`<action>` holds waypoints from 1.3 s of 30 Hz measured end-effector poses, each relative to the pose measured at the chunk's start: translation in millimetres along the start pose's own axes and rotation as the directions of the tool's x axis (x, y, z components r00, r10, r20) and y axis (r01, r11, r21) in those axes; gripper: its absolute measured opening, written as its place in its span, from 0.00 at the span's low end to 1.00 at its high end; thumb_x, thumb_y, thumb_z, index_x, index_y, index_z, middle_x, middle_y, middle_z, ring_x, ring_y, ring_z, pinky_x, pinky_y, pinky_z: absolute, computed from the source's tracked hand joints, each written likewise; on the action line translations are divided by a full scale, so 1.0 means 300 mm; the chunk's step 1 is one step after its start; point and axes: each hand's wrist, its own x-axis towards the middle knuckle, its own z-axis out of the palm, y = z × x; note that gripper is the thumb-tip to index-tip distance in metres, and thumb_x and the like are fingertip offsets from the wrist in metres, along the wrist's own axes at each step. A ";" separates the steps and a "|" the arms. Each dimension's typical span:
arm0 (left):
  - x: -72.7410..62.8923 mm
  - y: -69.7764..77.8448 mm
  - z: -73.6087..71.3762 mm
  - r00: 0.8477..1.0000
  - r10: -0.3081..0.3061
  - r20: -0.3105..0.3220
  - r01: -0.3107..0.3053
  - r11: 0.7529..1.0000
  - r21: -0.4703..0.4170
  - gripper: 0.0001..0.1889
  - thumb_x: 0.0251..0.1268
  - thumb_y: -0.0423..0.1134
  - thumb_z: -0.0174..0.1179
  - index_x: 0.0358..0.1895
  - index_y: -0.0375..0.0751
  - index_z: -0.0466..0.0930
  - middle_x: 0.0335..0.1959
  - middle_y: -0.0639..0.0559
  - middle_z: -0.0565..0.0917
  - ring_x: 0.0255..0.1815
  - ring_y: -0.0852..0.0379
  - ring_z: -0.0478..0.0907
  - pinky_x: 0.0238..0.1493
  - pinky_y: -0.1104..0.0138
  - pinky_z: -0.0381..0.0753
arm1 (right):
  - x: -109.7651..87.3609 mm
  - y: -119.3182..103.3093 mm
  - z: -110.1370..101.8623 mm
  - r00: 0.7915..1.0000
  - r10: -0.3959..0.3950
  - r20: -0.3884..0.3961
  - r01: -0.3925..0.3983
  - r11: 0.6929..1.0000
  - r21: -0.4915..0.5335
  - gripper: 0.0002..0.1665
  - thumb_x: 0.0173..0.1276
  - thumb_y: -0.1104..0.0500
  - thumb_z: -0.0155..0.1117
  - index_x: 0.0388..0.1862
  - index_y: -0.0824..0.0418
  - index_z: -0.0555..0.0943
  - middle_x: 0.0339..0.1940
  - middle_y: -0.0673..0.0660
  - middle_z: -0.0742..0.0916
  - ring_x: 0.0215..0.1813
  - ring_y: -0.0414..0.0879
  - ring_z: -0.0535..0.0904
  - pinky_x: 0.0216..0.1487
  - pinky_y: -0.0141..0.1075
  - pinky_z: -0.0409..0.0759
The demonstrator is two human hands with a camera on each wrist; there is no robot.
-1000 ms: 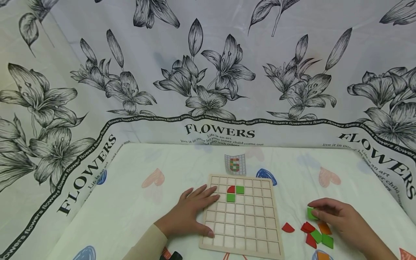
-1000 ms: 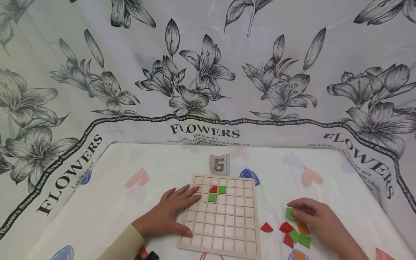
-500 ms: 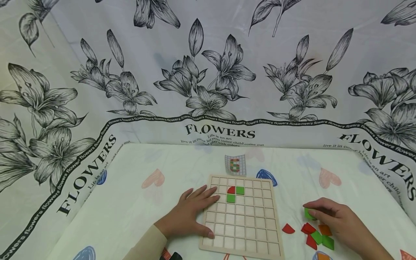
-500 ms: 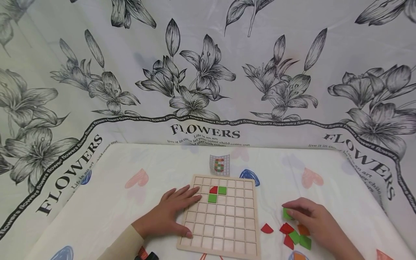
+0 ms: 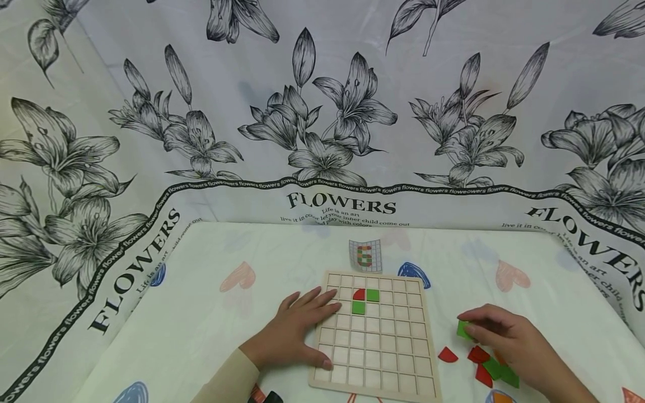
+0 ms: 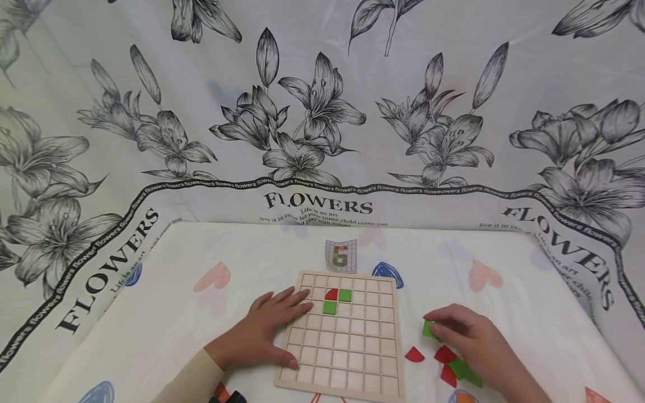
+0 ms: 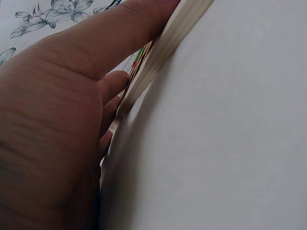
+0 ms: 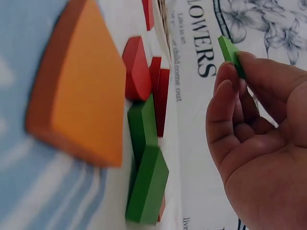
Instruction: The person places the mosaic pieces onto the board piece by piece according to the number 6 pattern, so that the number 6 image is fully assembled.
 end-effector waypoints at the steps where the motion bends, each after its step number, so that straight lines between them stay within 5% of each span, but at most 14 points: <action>1: 0.000 0.000 0.000 1.000 0.001 0.000 -0.001 1.000 -0.001 0.59 0.52 0.80 0.72 0.88 0.63 0.62 0.89 0.66 0.53 0.90 0.53 0.41 0.81 0.36 0.38 | 0.000 -0.003 0.006 1.000 -0.020 0.002 0.020 1.000 0.002 0.13 0.79 0.61 0.71 0.59 0.61 0.88 0.51 0.53 0.91 0.43 0.47 0.85 0.42 0.36 0.88; 13: -0.003 0.007 -0.002 1.000 0.001 0.001 -0.001 1.000 0.003 0.59 0.52 0.79 0.73 0.88 0.62 0.63 0.89 0.65 0.53 0.90 0.52 0.42 0.81 0.36 0.38 | 0.007 -0.043 0.081 0.985 -0.166 0.048 0.163 0.985 0.064 0.11 0.80 0.62 0.70 0.56 0.62 0.88 0.47 0.54 0.91 0.42 0.47 0.87 0.43 0.38 0.88; 30: -0.005 0.006 0.001 1.000 -0.006 0.007 0.006 1.000 -0.002 0.59 0.52 0.79 0.73 0.88 0.62 0.63 0.89 0.66 0.53 0.90 0.52 0.41 0.81 0.36 0.38 | 0.061 -0.159 0.192 0.969 -0.187 0.164 0.167 0.977 0.132 0.11 0.80 0.60 0.70 0.57 0.63 0.86 0.51 0.54 0.89 0.46 0.45 0.88 0.41 0.40 0.88; 39: -0.003 0.000 -0.001 1.000 0.000 0.001 0.000 1.000 -0.005 0.59 0.52 0.79 0.72 0.88 0.63 0.62 0.89 0.66 0.53 0.90 0.53 0.41 0.82 0.37 0.37 | 0.103 -0.220 0.246 0.958 -0.226 0.176 0.205 0.970 0.130 0.10 0.78 0.60 0.72 0.54 0.63 0.87 0.49 0.53 0.90 0.44 0.47 0.87 0.48 0.36 0.87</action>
